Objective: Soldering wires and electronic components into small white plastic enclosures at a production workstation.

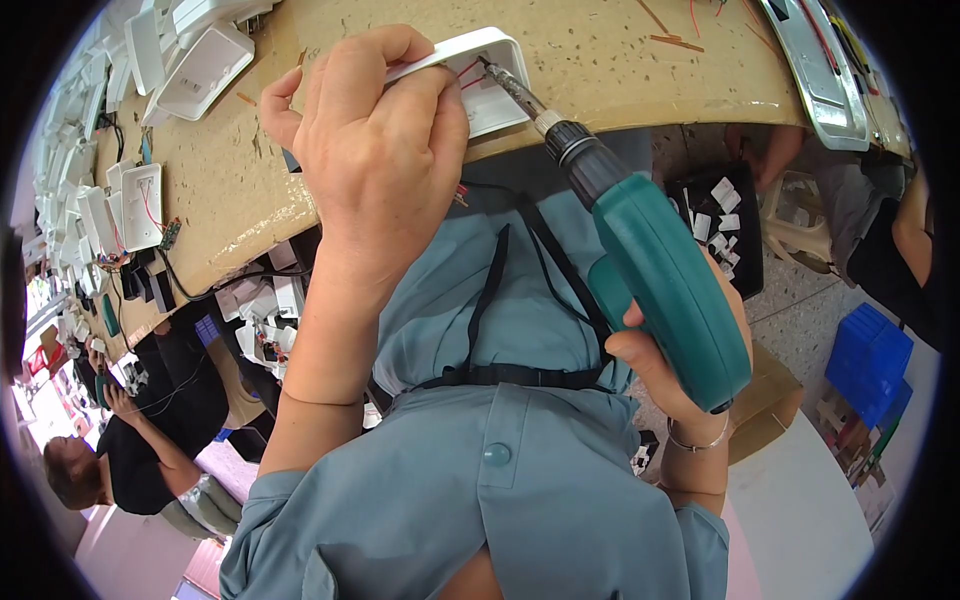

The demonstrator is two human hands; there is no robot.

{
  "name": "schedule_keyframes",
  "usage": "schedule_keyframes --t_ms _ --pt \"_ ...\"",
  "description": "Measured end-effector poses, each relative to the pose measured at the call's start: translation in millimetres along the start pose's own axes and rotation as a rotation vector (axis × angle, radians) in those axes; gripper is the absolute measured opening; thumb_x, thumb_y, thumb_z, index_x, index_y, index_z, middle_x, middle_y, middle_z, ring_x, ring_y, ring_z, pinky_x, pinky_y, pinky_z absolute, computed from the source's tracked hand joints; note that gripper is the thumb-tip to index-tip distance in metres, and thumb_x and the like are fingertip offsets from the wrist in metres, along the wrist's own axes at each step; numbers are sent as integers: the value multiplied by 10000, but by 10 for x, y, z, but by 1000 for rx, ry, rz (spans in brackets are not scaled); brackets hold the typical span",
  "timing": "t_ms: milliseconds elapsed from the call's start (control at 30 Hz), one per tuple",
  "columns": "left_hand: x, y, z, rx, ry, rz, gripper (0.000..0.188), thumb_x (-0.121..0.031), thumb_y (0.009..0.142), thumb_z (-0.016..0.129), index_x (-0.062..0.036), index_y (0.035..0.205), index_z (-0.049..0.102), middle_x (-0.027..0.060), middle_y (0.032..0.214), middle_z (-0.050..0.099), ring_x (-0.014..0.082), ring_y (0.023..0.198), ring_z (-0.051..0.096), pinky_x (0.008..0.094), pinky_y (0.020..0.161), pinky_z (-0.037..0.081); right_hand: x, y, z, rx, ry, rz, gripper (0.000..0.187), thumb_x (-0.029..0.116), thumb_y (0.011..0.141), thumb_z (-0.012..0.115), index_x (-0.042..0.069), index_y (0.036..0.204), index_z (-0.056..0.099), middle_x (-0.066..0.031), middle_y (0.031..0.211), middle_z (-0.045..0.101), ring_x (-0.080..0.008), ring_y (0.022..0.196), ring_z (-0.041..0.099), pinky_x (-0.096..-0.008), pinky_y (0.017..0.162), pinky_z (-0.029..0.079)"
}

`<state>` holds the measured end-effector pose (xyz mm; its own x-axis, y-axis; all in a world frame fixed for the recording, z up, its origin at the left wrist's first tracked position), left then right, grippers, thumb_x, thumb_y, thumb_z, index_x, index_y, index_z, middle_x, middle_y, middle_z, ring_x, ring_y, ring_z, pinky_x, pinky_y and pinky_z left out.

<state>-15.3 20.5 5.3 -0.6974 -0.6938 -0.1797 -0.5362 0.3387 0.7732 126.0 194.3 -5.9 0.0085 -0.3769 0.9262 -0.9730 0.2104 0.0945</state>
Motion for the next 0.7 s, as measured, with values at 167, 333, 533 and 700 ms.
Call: schedule_keyframes --t_ms 167,333,533,700 --pt "-7 5 -1 3 -3 6 106 9 617 557 -43 566 480 13 838 544 177 731 521 460 838 265 -3 5 -23 3 -37 -11 551 295 694 786 -81 1042 582 -31 722 588 -130 641 537 -252 631 440" --pt "15 -10 13 86 26 -24 25 -63 668 657 -74 678 636 -8 872 568 166 753 535 431 868 264 8 -11 -31 21 -53 -14 563 261 702 784 -95 1077 563 -35 748 596 -121 664 552 -246 642 450" --pt "2 -6 9 93 30 -25 24 -63 671 654 -72 677 633 -6 875 570 165 763 536 431 869 264 -79 -116 -64 56 -33 -21 557 188 738 759 -42 1180 511 -117 1051 597 -130 751 547 -262 684 444" --pt "11 -5 6 104 38 -29 20 -64 674 652 -71 680 634 -7 877 570 167 767 537 432 870 263 -19 -59 -58 0 -7 -12 593 180 690 795 -91 1141 521 -45 778 622 -123 719 576 -246 692 466"
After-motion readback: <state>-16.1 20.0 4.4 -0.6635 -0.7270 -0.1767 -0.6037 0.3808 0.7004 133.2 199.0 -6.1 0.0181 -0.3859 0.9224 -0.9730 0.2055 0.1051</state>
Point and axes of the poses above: each hand's wrist, its own y-axis towards the middle knuckle, its own z-axis out of the palm, x = y × z, the point moved 6 cm from there along y, towards the middle knuckle
